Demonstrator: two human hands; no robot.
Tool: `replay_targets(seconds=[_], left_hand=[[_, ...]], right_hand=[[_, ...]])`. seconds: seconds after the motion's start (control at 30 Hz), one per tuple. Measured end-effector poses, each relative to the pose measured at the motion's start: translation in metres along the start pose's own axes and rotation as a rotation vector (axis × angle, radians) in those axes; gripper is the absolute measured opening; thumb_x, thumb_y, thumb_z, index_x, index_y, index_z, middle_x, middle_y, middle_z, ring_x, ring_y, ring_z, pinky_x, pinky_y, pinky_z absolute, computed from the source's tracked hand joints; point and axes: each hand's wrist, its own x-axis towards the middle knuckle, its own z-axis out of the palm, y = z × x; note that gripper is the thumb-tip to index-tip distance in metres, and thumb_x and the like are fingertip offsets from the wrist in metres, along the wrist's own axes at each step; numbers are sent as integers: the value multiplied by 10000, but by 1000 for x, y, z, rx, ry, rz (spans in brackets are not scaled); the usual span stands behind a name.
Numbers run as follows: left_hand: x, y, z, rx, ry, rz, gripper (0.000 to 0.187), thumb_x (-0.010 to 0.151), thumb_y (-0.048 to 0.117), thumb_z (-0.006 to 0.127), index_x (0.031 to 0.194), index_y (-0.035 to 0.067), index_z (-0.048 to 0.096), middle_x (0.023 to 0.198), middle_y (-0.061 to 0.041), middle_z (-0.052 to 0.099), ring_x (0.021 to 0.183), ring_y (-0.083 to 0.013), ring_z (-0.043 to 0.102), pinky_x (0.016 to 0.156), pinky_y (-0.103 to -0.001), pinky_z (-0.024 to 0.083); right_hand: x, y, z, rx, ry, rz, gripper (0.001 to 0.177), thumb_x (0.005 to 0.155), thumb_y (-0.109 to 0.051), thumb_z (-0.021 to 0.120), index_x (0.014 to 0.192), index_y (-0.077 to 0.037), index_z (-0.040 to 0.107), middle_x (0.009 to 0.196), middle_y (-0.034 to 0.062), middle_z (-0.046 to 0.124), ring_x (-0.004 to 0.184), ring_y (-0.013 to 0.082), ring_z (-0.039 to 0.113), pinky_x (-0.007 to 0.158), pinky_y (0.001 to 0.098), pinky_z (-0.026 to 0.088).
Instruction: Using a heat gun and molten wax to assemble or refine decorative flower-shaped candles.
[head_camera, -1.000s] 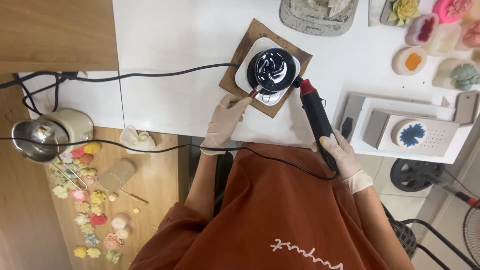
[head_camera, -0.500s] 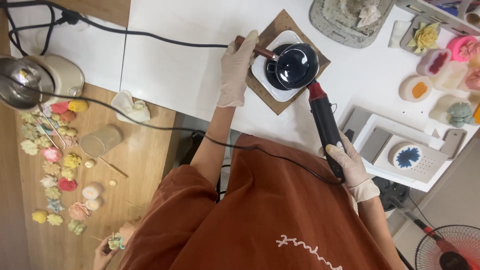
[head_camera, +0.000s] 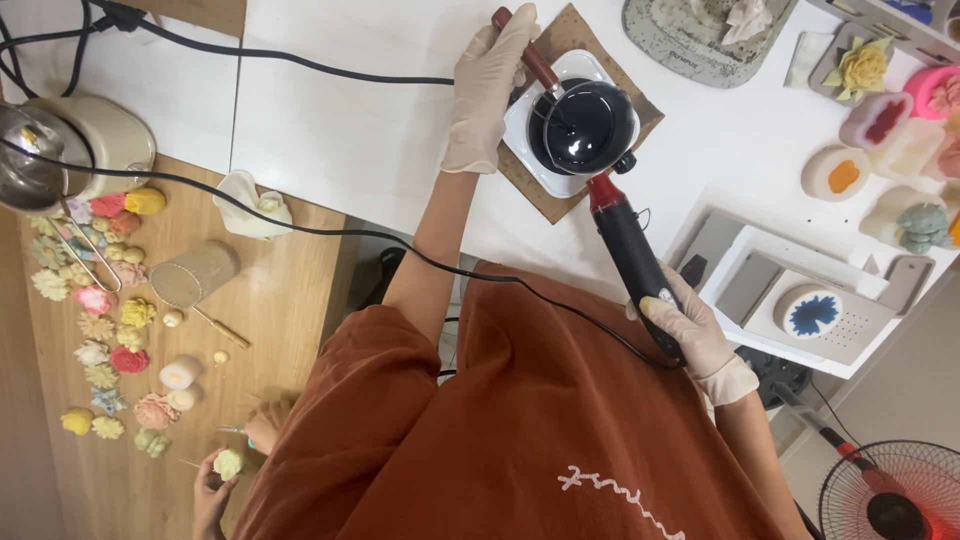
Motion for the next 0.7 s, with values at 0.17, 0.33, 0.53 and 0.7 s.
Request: replay_targets(seconds=[0.17,0.33,0.53,0.7], left_hand=[[4,4,4,-12,-16,-9,367,890,385,791,1005,39,744,828,13,699,647,-45,503,590,-226,437],[9,2,5,7,-24,-19,388,887,404,785,1021,42,746,853,20,712,666,-37,513,601,-218,445],[1,13,8,35,-28,-51,363,887,406,785,976,56,741,812,34,666,651,-36,479,592,-217,430],[-10,14,3,91,15,-41,359,932,424,741,962,66,732,775,50,613,674,-26,510,609,-202,452]], right_hand=[[4,-2,2,122,100,46,641,949,-217,628,1563,-105,482,953,34,667,886,132,605,828,294,477],[-1,-9,5,10,90,81,631,922,-223,637,1524,-98,495,930,50,678,925,131,631,905,276,474],[4,-2,5,202,132,1,656,948,-252,603,1567,-89,463,927,36,647,900,135,599,859,301,455],[4,0,-1,44,36,73,668,925,-270,619,1549,-100,448,941,53,684,904,143,627,866,289,469]])
